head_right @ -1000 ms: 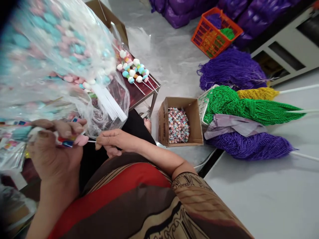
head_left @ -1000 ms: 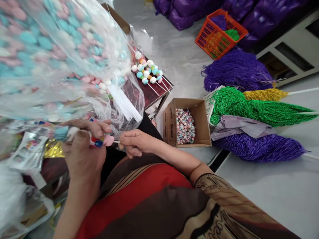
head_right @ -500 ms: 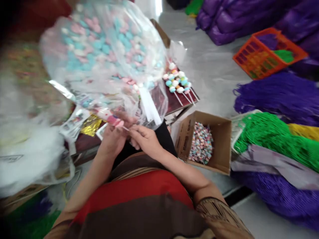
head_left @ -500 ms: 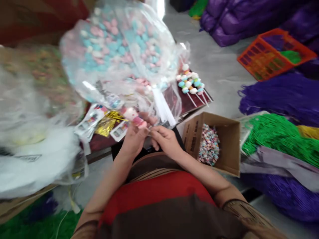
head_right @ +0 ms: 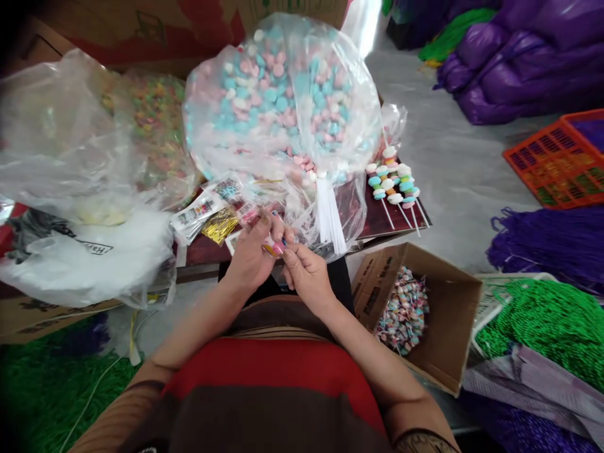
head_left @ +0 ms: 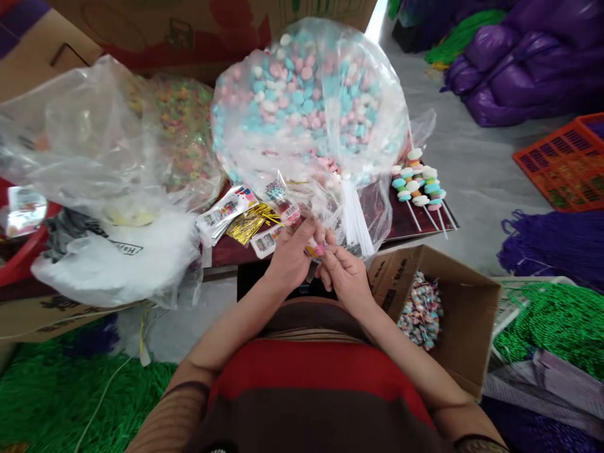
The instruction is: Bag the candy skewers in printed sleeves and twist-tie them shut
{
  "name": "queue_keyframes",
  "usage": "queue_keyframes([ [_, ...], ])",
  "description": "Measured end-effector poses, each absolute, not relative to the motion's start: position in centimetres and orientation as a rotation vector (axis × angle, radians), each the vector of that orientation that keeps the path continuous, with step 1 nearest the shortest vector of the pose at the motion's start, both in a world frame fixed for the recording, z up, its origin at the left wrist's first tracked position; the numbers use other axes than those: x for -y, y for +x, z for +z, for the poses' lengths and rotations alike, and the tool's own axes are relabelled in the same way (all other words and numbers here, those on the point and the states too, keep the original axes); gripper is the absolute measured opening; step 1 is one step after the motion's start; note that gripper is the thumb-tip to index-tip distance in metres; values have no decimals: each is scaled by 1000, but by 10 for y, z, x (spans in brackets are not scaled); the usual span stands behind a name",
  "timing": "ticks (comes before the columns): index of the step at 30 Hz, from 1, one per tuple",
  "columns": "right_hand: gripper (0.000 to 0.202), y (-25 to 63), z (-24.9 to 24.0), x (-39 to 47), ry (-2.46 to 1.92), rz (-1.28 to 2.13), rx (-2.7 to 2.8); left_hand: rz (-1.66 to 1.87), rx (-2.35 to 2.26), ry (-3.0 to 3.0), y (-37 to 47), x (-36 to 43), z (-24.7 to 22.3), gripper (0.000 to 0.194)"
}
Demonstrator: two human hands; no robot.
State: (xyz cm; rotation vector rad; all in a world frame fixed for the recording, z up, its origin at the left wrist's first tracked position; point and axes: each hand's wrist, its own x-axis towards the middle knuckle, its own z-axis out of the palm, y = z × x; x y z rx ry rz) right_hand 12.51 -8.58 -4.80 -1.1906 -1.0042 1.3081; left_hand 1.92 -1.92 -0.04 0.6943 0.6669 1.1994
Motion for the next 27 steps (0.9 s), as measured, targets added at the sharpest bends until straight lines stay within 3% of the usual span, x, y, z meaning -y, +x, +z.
queue_keyframes([
  [6, 35, 132, -47, 85, -1194, 1316, 1074, 1203, -700, 723, 11, 15, 0, 51],
  [13, 32, 119, -49, 79, -1099, 1333, 897, 873, -683, 858, 13, 29, -31, 54],
  [16, 34, 123, -50, 78, -1145, 1286, 856, 892, -627, 960, 2, 25, -32, 65],
  [22, 34, 127, -51, 79, -1184, 1252, 859, 1049, -961, 1263, -11, 15, -26, 39],
  [27, 33, 127, -51, 77, -1191, 1232, 862, 1189, -1088, 1553, -9, 17, -35, 39],
])
